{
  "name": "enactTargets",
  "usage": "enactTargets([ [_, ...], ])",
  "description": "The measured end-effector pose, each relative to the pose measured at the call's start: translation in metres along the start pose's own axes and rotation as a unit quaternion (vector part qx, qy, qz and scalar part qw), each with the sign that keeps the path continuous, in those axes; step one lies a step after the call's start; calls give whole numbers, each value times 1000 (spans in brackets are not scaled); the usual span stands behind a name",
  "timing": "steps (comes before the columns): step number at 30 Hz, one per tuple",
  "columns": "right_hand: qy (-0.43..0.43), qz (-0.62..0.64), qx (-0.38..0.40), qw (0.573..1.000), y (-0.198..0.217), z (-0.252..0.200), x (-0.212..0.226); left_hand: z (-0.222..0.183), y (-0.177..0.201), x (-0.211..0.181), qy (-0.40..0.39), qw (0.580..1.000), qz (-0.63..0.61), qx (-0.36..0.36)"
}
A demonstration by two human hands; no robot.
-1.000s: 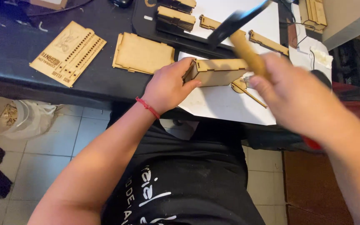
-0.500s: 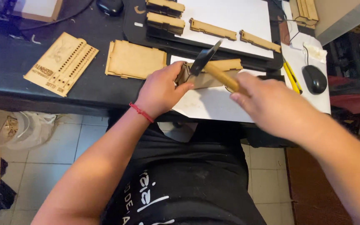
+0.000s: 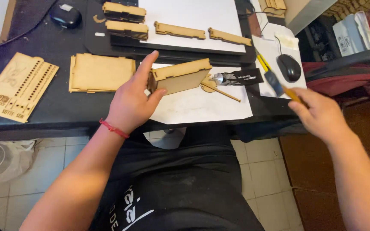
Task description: Assembling a laser-cut wooden box using glue and a hammer
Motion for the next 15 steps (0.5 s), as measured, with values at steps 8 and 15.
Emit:
enactTargets([
  [8, 196, -49, -148, 968, -85, 43, -99, 1, -11, 7, -74, 994, 43, -68],
  [15, 188, 45, -145, 970, -87, 45, -94, 4, -6, -20, -229, 959, 108, -126],
])
Point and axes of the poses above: each hand's wrist, its own z-axis towards the middle knuckle, its own y-axis out of the back of the hand, x = y × z, the point moved 4 cm from there along z, towards the middle knuckle, and after that the axes turned 7 degrees about -y, right-handed, at the moved point
